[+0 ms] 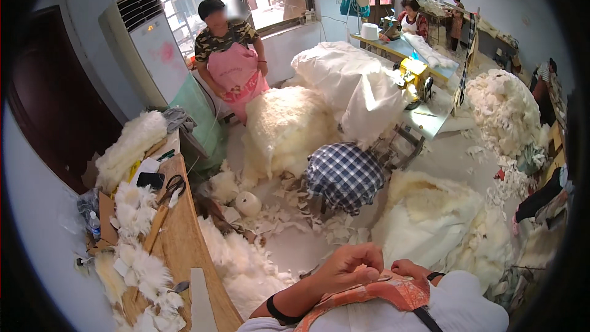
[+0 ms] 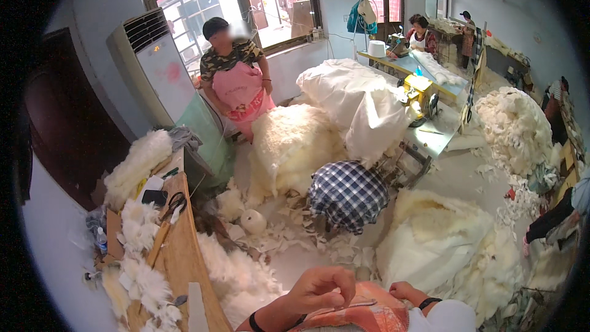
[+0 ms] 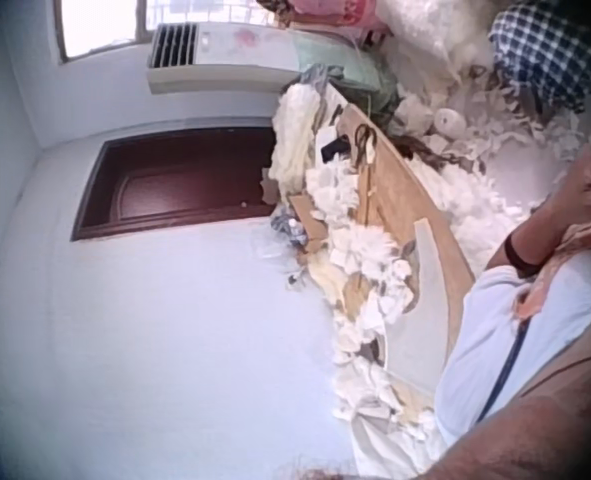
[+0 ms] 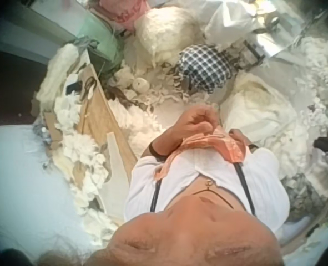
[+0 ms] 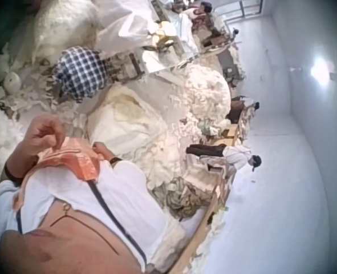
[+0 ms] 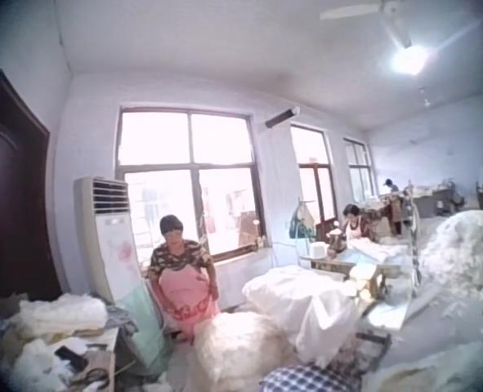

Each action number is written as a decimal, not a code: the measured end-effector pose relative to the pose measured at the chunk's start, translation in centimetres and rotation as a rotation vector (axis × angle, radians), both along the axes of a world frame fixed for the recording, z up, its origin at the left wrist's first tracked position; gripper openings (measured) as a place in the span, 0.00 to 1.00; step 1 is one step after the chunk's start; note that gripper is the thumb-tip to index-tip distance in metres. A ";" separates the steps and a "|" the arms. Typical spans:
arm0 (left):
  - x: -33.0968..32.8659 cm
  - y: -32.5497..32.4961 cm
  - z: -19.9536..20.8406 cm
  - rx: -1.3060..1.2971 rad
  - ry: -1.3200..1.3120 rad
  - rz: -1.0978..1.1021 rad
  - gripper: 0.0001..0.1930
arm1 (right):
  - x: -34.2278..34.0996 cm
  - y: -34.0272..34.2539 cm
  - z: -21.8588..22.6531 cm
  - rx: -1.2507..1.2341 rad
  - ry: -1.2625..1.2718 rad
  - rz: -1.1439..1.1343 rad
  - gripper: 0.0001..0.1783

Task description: The recorder is hand-stitching and preparing pieces of white fur material on a workshop table.

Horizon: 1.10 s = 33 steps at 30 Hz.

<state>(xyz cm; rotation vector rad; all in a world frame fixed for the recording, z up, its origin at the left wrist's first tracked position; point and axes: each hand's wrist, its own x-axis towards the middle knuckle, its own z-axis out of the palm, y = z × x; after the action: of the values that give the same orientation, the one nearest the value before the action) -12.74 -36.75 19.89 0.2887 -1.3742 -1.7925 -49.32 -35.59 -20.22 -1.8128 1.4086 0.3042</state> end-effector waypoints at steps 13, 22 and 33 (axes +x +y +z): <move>0.6 0.1 -0.8 0.063 0.066 -0.067 0.10 | 1.2 0.9 1.3 0.011 0.004 -0.061 0.15; 1.3 0.3 -0.8 0.053 0.066 -0.038 0.08 | 1.7 0.8 0.3 0.010 0.051 -0.042 0.15; 14.0 0.9 -7.0 -0.151 -0.724 1.237 0.08 | 2.1 3.0 -1.0 0.026 0.023 -0.123 0.15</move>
<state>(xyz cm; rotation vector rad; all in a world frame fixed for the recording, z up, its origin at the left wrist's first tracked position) 1.28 -35.85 12.92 1.4341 -1.2684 -0.5307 -47.19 -32.59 -21.20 -1.6988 1.5183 0.2792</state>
